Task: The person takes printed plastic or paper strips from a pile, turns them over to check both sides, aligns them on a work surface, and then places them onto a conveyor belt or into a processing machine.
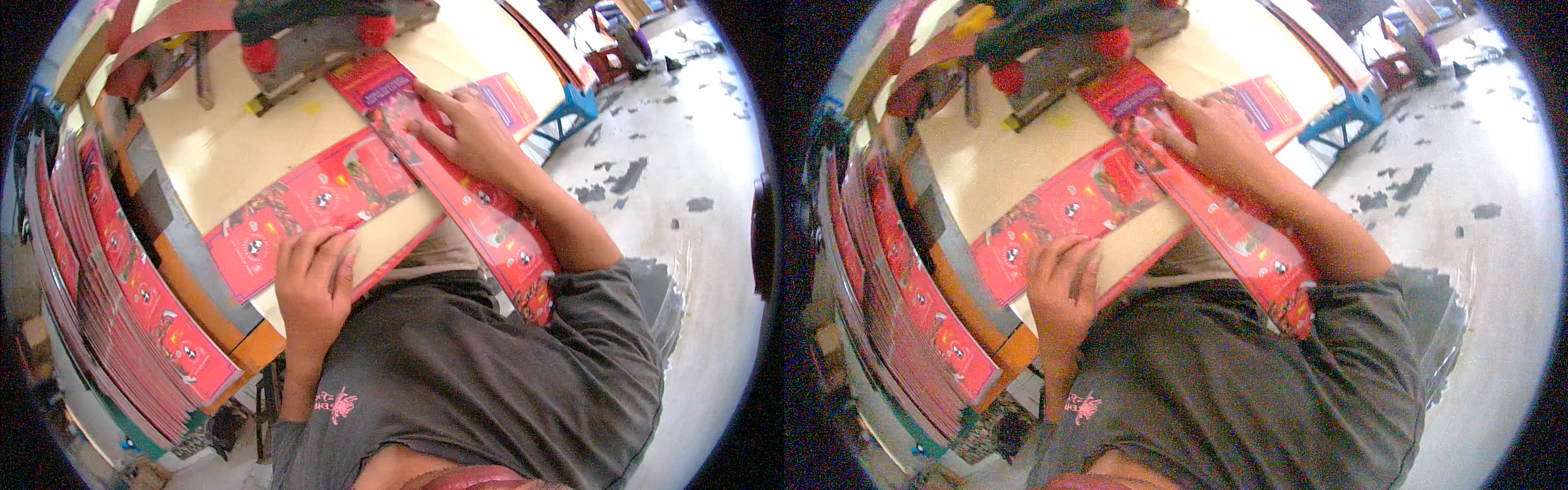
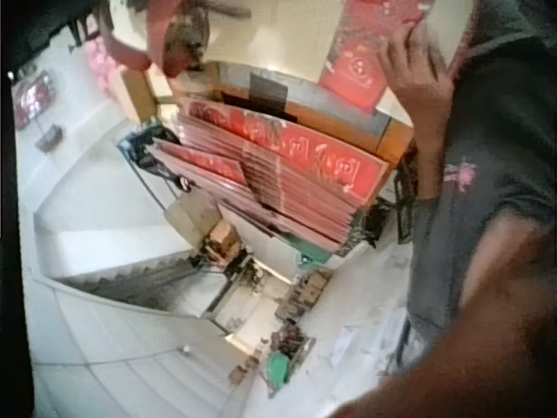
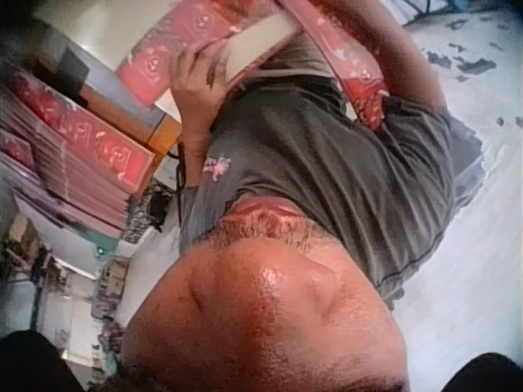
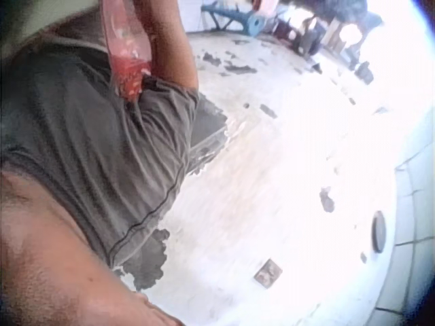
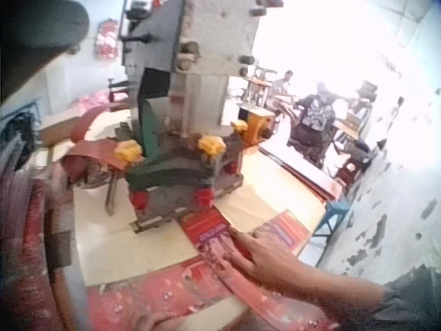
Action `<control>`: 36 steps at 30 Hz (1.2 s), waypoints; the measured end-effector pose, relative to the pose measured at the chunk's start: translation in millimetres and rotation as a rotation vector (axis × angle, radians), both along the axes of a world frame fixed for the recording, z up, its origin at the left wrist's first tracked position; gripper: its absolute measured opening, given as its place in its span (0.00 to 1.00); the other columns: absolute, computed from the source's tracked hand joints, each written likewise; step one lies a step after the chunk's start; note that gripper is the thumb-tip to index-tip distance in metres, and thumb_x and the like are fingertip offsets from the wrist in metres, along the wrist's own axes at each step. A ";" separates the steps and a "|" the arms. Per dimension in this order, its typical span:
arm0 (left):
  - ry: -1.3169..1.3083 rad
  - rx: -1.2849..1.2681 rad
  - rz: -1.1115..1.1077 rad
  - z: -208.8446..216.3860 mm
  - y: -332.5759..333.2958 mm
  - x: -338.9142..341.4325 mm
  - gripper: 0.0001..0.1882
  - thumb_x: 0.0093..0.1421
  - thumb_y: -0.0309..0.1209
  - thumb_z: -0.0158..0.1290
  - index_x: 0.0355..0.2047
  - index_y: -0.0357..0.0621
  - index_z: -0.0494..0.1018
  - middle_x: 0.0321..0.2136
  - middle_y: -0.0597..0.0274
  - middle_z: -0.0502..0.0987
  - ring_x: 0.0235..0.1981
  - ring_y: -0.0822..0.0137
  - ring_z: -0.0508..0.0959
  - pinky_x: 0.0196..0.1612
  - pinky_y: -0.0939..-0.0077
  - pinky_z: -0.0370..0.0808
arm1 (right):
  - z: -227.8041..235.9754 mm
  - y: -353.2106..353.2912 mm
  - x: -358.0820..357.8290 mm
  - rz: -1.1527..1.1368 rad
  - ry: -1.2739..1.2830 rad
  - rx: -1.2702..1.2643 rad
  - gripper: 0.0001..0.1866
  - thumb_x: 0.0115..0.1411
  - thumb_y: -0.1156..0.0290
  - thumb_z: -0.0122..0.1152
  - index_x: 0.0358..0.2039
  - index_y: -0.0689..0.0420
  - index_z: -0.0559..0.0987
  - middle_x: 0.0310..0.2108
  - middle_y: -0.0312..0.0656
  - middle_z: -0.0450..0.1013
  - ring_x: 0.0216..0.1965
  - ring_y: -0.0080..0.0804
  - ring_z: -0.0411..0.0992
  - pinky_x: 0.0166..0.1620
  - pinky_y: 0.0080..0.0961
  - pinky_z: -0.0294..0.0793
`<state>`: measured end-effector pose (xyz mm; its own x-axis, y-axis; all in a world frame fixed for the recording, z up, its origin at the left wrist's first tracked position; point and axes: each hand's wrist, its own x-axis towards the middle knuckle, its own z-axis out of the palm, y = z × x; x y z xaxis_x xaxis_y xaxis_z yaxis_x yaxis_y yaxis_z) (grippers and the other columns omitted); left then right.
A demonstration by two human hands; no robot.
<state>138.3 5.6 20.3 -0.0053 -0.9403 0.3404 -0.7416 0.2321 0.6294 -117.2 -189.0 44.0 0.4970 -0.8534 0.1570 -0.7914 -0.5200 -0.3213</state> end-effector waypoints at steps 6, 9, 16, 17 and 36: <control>0.061 -0.004 -0.023 2.4 0.2 1.6 0.15 0.60 0.26 0.64 0.48 0.42 0.83 0.47 0.58 0.82 0.49 0.52 0.79 0.54 0.56 0.77 | 5.0 3.7 5.2 -0.052 0.032 0.037 0.33 0.71 0.48 0.62 0.70 0.52 0.73 0.37 0.57 0.76 0.39 0.52 0.77 0.46 0.45 0.75; 0.058 -0.006 -0.011 2.4 -0.7 1.9 0.15 0.60 0.26 0.64 0.48 0.42 0.83 0.46 0.58 0.81 0.49 0.51 0.79 0.53 0.57 0.77 | 7.1 2.6 6.8 -0.066 0.033 0.071 0.33 0.71 0.48 0.62 0.70 0.52 0.73 0.38 0.57 0.76 0.38 0.51 0.78 0.46 0.44 0.76; 0.062 -0.017 -0.004 2.9 -2.3 3.7 0.14 0.60 0.26 0.64 0.47 0.42 0.82 0.46 0.58 0.81 0.48 0.52 0.79 0.52 0.57 0.77 | 13.6 6.4 11.2 -0.087 0.032 0.100 0.35 0.71 0.47 0.62 0.71 0.53 0.72 0.42 0.57 0.78 0.39 0.51 0.79 0.49 0.45 0.77; 0.063 -0.022 -0.012 2.2 -2.5 4.1 0.14 0.59 0.26 0.64 0.47 0.42 0.82 0.45 0.58 0.81 0.47 0.52 0.79 0.52 0.57 0.77 | 13.6 6.1 11.8 -0.076 0.036 0.098 0.35 0.71 0.47 0.62 0.71 0.53 0.72 0.42 0.57 0.78 0.39 0.51 0.79 0.49 0.45 0.77; 0.119 0.058 -0.004 6.0 -2.0 2.8 0.15 0.58 0.27 0.64 0.47 0.44 0.84 0.46 0.57 0.82 0.49 0.50 0.79 0.56 0.55 0.75 | 8.6 4.8 9.2 -0.101 0.103 0.065 0.36 0.72 0.45 0.61 0.73 0.50 0.70 0.46 0.56 0.77 0.41 0.51 0.80 0.49 0.44 0.77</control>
